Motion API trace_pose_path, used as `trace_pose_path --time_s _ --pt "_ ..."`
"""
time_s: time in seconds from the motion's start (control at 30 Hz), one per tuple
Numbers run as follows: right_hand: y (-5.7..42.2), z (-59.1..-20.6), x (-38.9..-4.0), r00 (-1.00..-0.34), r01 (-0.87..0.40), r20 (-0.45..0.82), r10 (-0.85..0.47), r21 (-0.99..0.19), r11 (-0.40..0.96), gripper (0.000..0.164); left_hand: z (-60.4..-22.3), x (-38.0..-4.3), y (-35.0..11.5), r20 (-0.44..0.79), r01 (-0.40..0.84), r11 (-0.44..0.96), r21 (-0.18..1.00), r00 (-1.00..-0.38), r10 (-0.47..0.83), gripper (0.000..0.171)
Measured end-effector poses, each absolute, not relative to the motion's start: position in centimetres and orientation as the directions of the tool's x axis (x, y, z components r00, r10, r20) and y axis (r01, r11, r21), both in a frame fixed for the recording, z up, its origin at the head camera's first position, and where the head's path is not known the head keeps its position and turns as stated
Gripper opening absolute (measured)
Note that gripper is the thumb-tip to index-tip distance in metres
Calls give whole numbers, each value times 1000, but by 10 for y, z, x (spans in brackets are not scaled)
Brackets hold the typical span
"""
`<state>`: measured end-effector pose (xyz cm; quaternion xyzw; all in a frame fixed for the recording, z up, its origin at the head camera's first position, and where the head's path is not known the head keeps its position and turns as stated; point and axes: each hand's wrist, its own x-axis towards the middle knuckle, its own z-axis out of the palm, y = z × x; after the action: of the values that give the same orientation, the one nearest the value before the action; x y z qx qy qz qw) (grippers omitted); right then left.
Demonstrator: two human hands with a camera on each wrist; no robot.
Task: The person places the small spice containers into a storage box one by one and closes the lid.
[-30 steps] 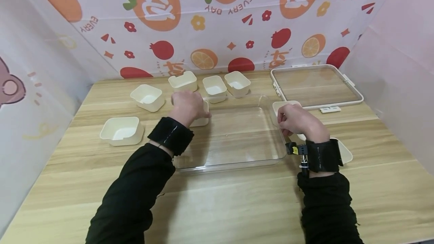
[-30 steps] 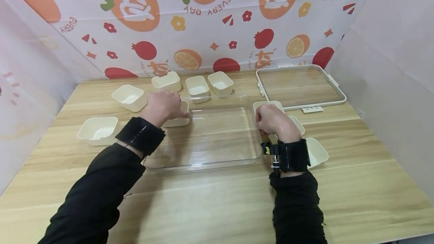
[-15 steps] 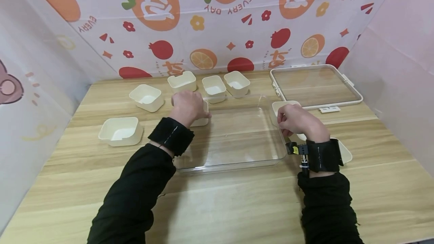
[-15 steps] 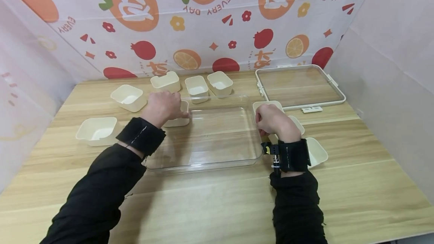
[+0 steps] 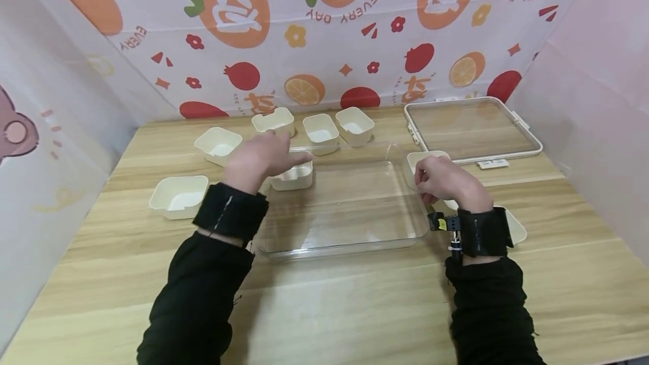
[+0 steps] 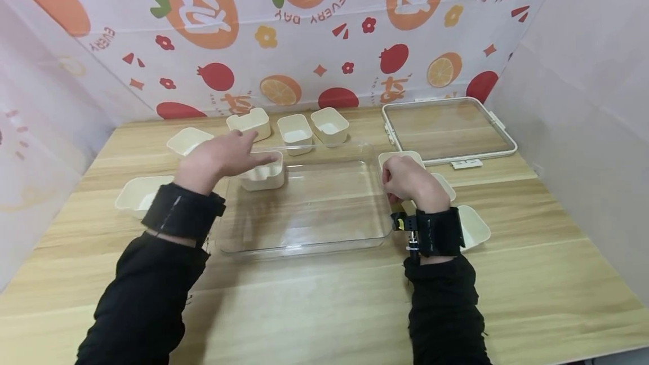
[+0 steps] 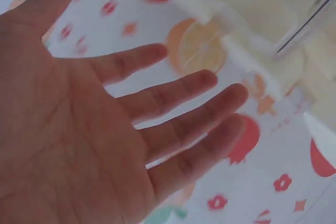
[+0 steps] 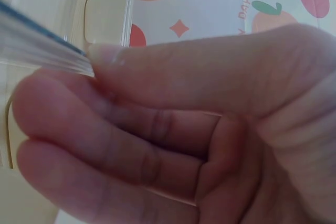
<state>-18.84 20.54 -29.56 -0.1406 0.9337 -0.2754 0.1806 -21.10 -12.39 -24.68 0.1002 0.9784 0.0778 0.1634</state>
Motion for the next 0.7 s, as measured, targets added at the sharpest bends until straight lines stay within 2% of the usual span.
trace_pose_path --time_s 0.23,0.53,0.7 --pt "205 -296 -187 -895 -164 -261 -362 -564 810 12 -231 -181 -157 -165 176 962 208 -963 212 83" --pt "206 -297 -187 -895 -170 -255 -367 -564 808 11 -249 -166 -200 -34 208 924 322 -972 231 72" --pt "208 -297 -188 -895 -170 -255 -365 -562 810 11 -259 -166 -213 28 226 913 340 -973 231 67"
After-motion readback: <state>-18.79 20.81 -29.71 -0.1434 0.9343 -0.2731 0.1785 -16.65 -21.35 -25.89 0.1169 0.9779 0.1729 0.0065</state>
